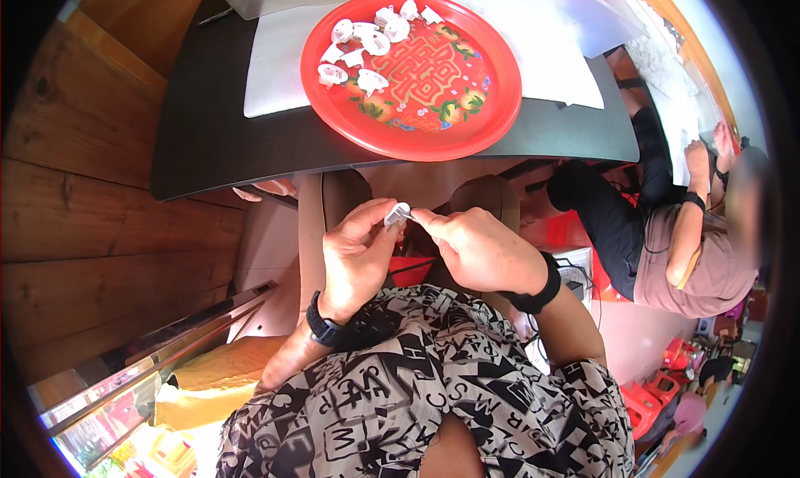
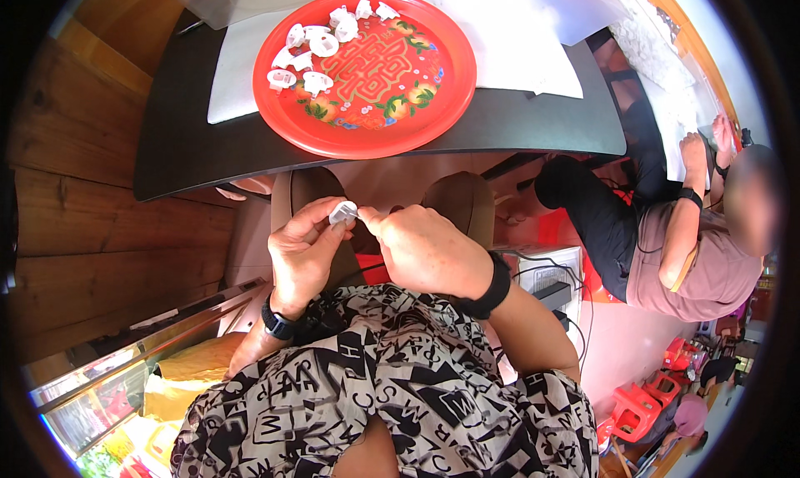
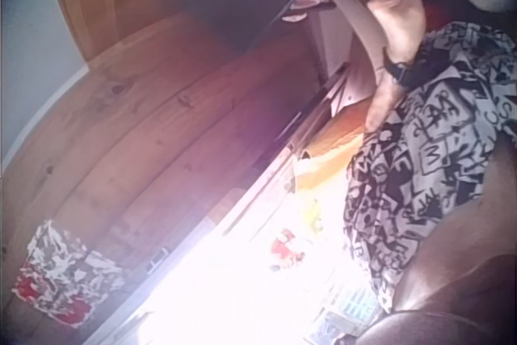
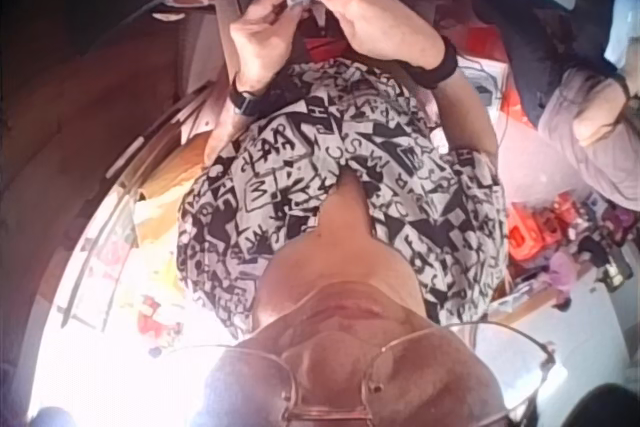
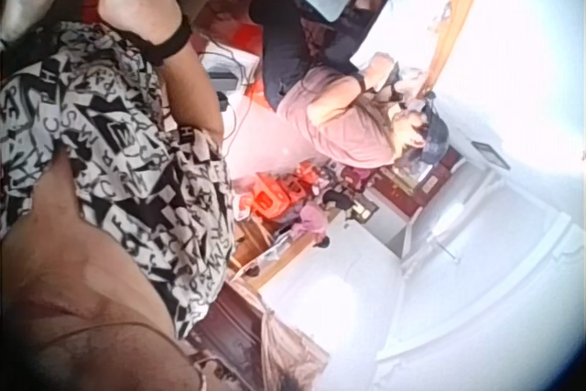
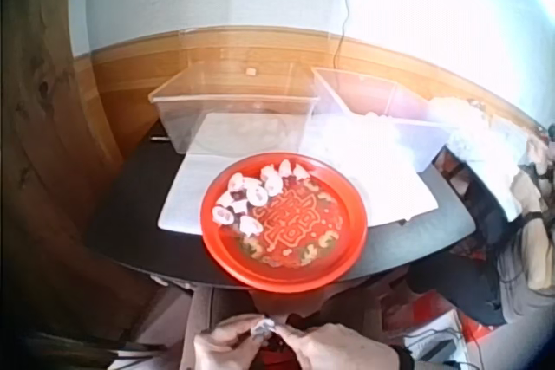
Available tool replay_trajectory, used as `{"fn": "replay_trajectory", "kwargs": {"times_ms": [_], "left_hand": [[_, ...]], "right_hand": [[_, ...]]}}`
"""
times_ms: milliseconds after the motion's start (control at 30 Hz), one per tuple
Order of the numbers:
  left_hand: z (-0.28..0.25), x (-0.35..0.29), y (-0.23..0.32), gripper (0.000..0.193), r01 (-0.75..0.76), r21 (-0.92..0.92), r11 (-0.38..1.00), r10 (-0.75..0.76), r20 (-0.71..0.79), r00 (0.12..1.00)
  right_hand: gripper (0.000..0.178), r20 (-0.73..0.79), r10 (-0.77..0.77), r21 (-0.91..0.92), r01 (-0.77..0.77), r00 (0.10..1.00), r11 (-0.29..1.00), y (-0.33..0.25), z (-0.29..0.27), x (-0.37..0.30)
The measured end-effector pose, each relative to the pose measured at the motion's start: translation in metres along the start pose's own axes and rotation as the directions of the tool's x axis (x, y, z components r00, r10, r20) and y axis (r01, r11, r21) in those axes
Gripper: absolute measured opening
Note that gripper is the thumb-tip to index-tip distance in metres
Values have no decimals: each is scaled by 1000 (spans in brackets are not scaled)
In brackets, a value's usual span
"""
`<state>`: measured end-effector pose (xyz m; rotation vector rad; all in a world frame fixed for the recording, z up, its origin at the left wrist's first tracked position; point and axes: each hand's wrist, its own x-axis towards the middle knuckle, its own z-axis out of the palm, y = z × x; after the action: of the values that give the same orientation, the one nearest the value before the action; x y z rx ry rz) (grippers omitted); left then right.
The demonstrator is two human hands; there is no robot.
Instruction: Manually assembling or inspecting small white plastic components at a workspace.
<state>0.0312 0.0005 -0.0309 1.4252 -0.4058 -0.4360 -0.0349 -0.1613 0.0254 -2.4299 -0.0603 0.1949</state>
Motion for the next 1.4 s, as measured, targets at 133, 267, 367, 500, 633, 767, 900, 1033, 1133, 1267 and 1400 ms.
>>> {"fn": "replay_trajectory", "kwargs": {"times_ms": [133, 267, 367, 500, 633, 767, 900, 1033, 1133, 1267, 1400], "left_hand": [[-4, 3, -4, 23, 50, -4, 999, -50, 29, 998], [-5, 6, -2, 26, 128, -221, 967, -122, 40, 992], [-5, 6, 4, 28, 142, -314, 939, -137, 36, 990], [-3, 6, 10, 28, 105, -357, 928, -103, 25, 994], [0, 4, 10, 28, 90, -337, 937, -93, 7, 996], [0, 3, 8, 28, 92, -333, 939, -94, 9, 996], [1, 3, 8, 28, 92, -348, 933, -100, -5, 995], [3, 3, 12, 29, 94, -351, 932, -109, -24, 994], [3, 1, 10, 29, 87, -351, 932, -102, -26, 994], [4, 2, 3, 29, 32, -321, 946, -47, -39, 998], [3, 0, 2, 31, 6, -347, 938, -25, -52, 998]], "right_hand": [[41, 97, 13, 131, -26, 995, 991, 6, 2, 4], [37, -109, -3, 278, 33, 994, 960, 4, 13, -4], [32, -98, 140, 489, -74, 985, 869, -4, 16, -13], [30, -47, 252, 698, -148, 967, 700, -7, 26, -21], [28, 3, 301, 772, -193, 954, 605, -12, 24, -21], [27, -33, 305, 764, -172, 952, 622, -14, 31, -24], [27, -3, 347, 796, -208, 938, 569, -17, 35, -24], [27, 5, 367, 841, -203, 930, 502, -19, 41, -24], [26, 25, 380, 860, -213, 925, 463, -22, 39, -21], [26, -23, 363, 839, -180, 931, 514, -19, 49, -21], [29, -129, 327, 732, -133, 936, 668, -17, 54, -20]]}}
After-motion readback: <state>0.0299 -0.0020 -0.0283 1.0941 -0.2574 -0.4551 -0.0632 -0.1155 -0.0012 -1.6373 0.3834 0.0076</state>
